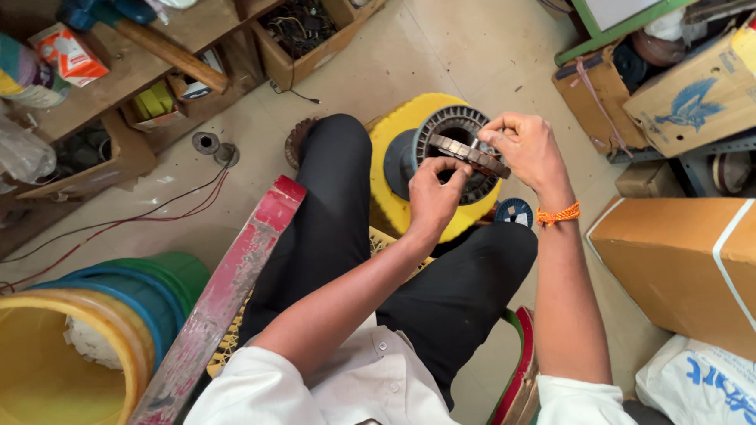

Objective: The person sits on a chair and uses a small stick-like tool to scrape or clean the surface of a cylindrical electrical component resting on a yellow container. The person repeatedly scrapes the component's surface while holding it steady with the other hand.

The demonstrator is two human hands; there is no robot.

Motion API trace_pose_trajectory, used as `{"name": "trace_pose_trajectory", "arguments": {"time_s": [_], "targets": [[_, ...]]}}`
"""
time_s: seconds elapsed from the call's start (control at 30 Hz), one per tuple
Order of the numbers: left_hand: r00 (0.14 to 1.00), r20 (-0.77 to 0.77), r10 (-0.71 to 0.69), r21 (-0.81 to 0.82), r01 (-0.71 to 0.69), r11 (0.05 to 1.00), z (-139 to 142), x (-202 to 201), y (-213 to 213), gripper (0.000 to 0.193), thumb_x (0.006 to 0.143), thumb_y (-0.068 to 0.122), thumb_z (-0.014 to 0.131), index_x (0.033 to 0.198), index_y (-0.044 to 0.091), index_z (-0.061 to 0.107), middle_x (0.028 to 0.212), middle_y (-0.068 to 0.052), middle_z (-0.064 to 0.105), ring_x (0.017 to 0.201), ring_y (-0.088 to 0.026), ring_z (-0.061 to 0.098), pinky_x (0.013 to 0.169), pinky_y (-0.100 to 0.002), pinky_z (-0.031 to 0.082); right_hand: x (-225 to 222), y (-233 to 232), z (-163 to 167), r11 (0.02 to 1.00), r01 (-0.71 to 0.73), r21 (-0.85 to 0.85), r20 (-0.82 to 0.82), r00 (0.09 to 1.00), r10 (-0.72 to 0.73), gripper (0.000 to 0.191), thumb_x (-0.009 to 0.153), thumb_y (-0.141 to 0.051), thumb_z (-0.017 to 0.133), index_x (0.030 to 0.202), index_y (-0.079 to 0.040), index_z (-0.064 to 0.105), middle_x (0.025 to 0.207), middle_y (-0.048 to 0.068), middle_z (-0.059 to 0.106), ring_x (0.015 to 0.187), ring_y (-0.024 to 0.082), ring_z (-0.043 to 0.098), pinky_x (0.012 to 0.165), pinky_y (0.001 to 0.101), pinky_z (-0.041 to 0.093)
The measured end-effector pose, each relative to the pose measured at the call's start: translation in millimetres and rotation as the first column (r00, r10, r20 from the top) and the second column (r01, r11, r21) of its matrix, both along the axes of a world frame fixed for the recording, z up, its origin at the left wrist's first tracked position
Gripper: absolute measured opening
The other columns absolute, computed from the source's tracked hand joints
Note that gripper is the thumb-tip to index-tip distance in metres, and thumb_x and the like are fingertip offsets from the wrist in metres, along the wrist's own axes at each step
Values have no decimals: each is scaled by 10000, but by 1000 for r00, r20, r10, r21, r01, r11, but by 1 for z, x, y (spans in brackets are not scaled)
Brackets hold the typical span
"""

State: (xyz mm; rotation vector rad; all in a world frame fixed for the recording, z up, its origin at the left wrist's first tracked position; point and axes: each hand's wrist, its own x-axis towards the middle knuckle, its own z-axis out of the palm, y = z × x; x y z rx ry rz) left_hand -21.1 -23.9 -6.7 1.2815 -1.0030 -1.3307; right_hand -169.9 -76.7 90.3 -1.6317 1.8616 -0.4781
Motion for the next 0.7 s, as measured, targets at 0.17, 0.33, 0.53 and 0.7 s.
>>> {"name": "trace_pose_trajectory", "arguments": {"time_s": [0.17, 0.33, 0.53, 0.7], "targets": [[995, 56, -87, 76, 83, 994, 8, 6, -3, 192, 851, 249, 764, 901, 64, 757, 1010, -102, 716, 959, -279, 696, 861, -394, 517, -10, -3, -16, 998, -2, -69, -83, 997, -4, 165, 915, -158, 747, 980, -7, 755, 676, 17, 652, 596, 42, 561, 555, 262, 451], [958, 283, -38, -240, 109, 965, 43, 34, 10, 159, 916, 190, 735, 1053, 114, 706, 1066, -91, 684, 1009, -311, 666, 876, -428, 510, -17, 2, -28, 990, 97, -98, -116, 987, -108, 168, 921, -165, 756, 990, -13, 768, 635, 77, 623, 588, 84, 512, 552, 298, 447], [805, 570, -165, -699, 580, 417, 62, 57, -61, 644, 793, 197, 768, 1388, 84, 549, 1133, -108, 673, 1064, -308, 648, 891, -448, 494, -23, 16, -24, 954, 136, -267, -7, 990, -143, 145, 979, -137, 736, 978, 8, 741, 683, 25, 602, 643, 38, 514, 580, 252, 436], [612, 588, -529, -518, 787, 334, 39, 51, -92, 633, 843, 213, 803, 1416, 94, 562, 1093, -102, 700, 1066, -324, 657, 911, -437, 515, -22, 47, 4, 956, 282, -76, 339, 910, -241, 139, 961, -124, 724, 975, 12, 746, 744, -63, 643, 601, 7, 470, 536, 201, 365]]}}
